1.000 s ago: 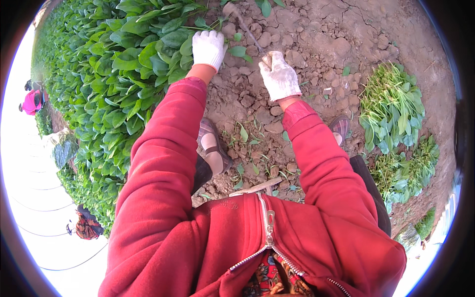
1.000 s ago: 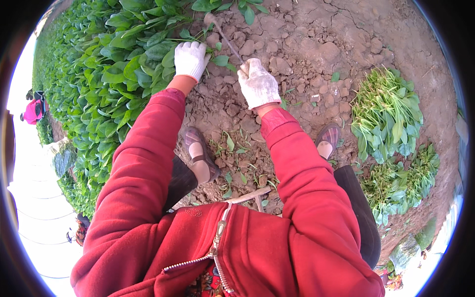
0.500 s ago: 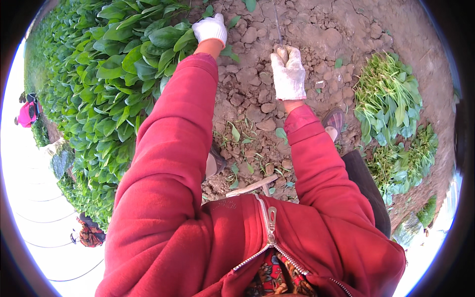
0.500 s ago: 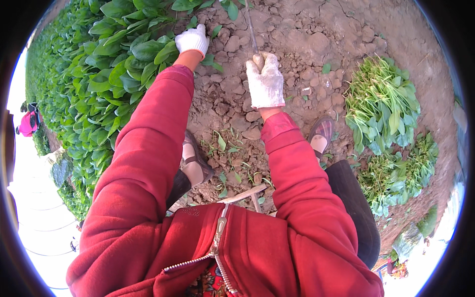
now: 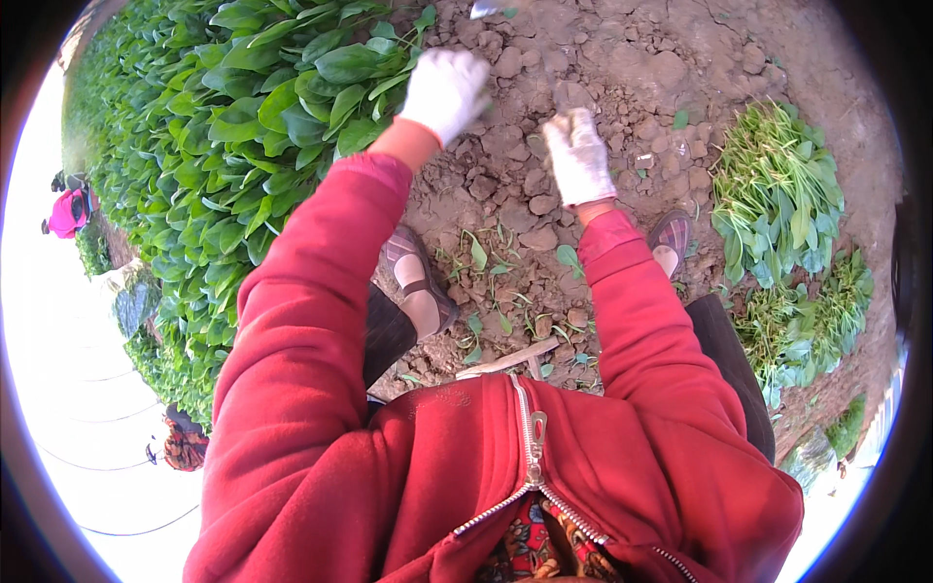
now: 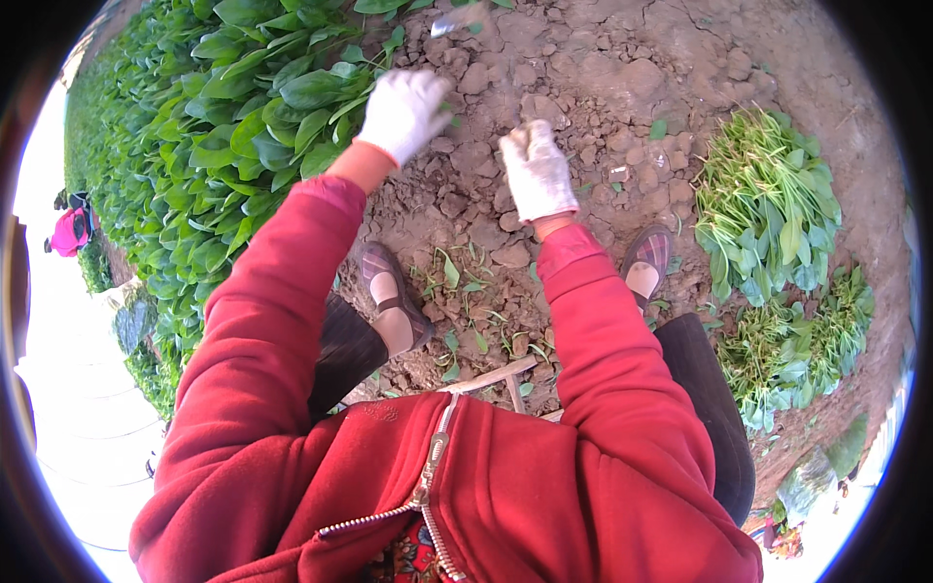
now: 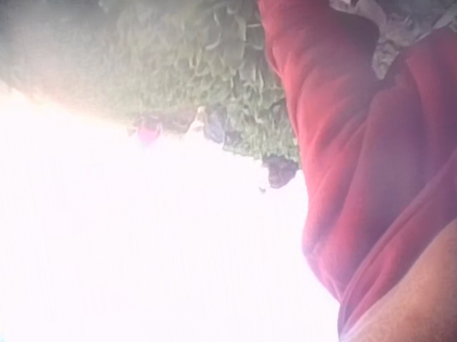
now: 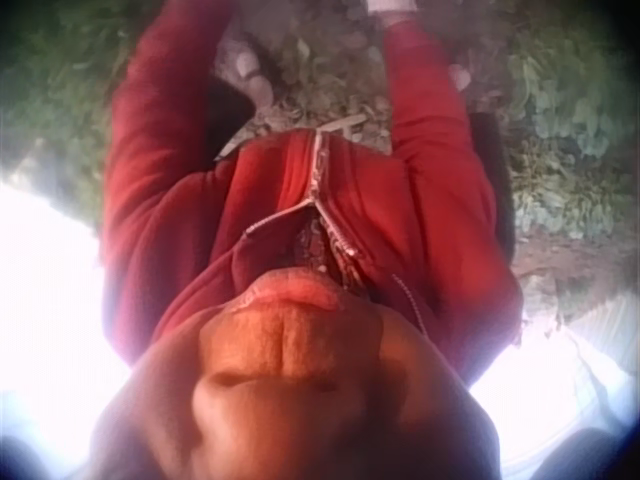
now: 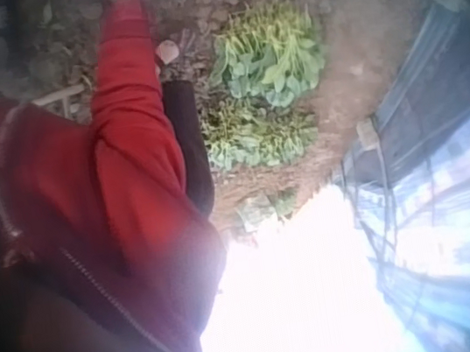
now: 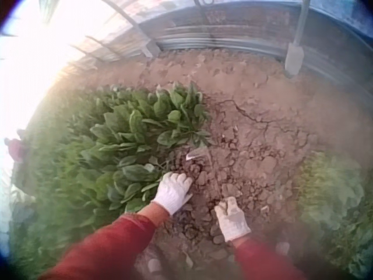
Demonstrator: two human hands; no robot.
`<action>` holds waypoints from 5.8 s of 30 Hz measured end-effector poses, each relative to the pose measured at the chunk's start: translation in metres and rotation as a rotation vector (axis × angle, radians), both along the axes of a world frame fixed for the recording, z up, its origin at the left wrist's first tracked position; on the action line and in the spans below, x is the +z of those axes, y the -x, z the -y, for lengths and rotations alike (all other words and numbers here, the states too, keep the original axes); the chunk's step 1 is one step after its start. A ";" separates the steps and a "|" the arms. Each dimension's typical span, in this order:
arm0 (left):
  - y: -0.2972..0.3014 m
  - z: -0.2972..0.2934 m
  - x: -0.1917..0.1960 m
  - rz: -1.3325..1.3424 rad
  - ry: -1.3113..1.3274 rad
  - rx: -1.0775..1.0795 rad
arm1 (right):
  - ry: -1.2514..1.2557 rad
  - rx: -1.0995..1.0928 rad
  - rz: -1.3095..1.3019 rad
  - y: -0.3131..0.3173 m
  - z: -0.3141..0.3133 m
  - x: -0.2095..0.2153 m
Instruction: The person harvests leafy green vegetables by hand in a greenhouse. They pull bunches of greens from the soil, trim the roots, and place them on the ground beside them.
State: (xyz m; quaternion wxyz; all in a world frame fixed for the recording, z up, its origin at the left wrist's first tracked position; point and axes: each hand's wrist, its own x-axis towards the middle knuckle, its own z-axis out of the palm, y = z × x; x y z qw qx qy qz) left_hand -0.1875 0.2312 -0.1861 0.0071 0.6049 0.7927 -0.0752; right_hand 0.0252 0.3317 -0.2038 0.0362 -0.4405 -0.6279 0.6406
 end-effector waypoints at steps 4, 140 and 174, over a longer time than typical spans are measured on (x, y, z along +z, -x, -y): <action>0.046 -0.001 -0.005 -0.194 0.281 0.106 | -0.203 0.166 0.129 0.007 0.037 -0.015; -0.078 0.247 0.315 1.491 -0.784 0.371 | -1.269 0.372 -0.447 0.008 0.072 0.395; -0.157 0.169 0.230 1.319 -1.262 0.428 | -1.282 0.576 -0.450 -0.048 0.144 0.319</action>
